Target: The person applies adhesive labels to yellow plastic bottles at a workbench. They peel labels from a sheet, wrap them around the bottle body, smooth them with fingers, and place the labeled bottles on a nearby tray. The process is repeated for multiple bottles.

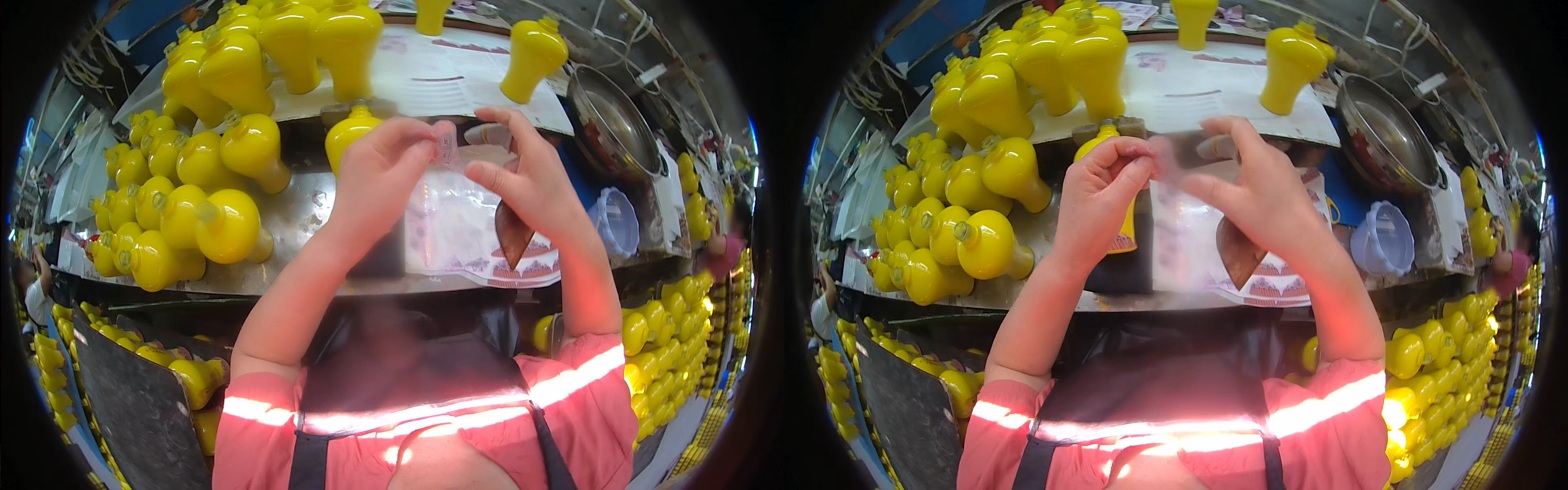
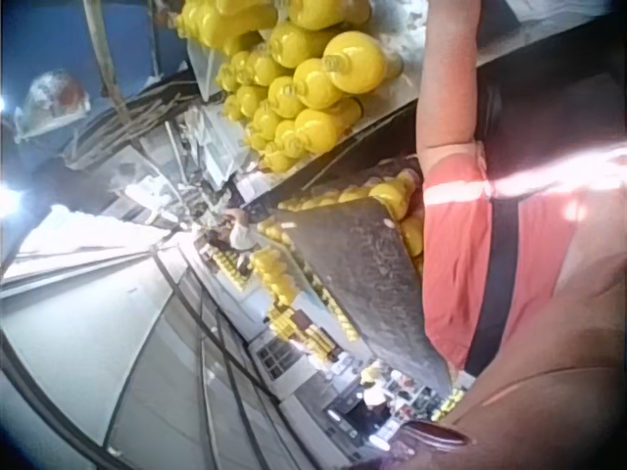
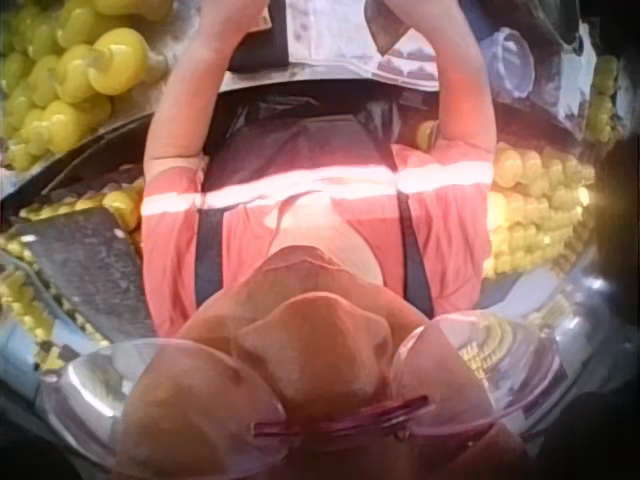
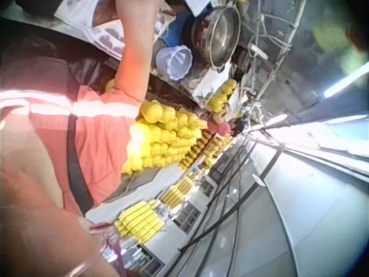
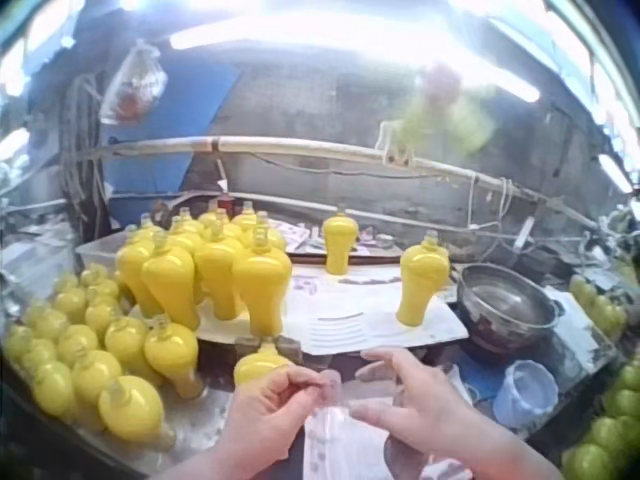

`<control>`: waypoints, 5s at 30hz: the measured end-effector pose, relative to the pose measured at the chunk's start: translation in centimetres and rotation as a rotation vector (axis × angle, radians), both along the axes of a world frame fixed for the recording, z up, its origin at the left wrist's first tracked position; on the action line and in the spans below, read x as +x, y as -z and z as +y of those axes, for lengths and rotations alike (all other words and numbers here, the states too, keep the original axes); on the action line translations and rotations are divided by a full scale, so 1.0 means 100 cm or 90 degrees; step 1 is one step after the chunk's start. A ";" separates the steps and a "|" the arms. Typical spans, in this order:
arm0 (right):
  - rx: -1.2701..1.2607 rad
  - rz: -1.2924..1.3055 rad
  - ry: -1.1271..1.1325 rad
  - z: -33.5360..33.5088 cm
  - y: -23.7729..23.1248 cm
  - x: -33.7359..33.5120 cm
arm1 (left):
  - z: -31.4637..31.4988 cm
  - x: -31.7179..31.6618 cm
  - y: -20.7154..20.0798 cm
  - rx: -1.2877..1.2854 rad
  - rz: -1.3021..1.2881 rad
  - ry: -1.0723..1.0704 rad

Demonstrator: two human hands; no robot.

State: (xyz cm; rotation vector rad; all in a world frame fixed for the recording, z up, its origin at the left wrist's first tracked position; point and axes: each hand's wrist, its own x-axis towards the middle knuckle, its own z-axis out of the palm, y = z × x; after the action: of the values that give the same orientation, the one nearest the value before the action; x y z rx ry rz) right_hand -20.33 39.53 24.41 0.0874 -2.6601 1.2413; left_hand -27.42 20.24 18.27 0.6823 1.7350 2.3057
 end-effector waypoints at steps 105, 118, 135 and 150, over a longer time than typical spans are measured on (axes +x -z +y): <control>0.109 0.242 -0.076 -0.058 0.105 -0.097 | -0.070 -0.053 0.098 -0.452 0.471 -0.284; -0.053 0.014 -0.057 -0.051 0.128 -0.084 | -0.069 -0.059 0.117 -0.333 0.285 -0.236; -0.254 -0.091 -0.019 -0.067 0.166 -0.055 | -0.076 -0.035 0.148 -0.106 0.060 -0.075; -0.186 -0.080 0.027 -0.079 0.162 -0.053 | -0.066 -0.036 0.144 -0.053 0.021 -0.090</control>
State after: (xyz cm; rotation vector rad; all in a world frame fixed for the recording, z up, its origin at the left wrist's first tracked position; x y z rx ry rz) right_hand -25.65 31.67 8.18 -0.0950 -2.5317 1.6555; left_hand -30.98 13.65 3.84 0.6036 1.9401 2.3075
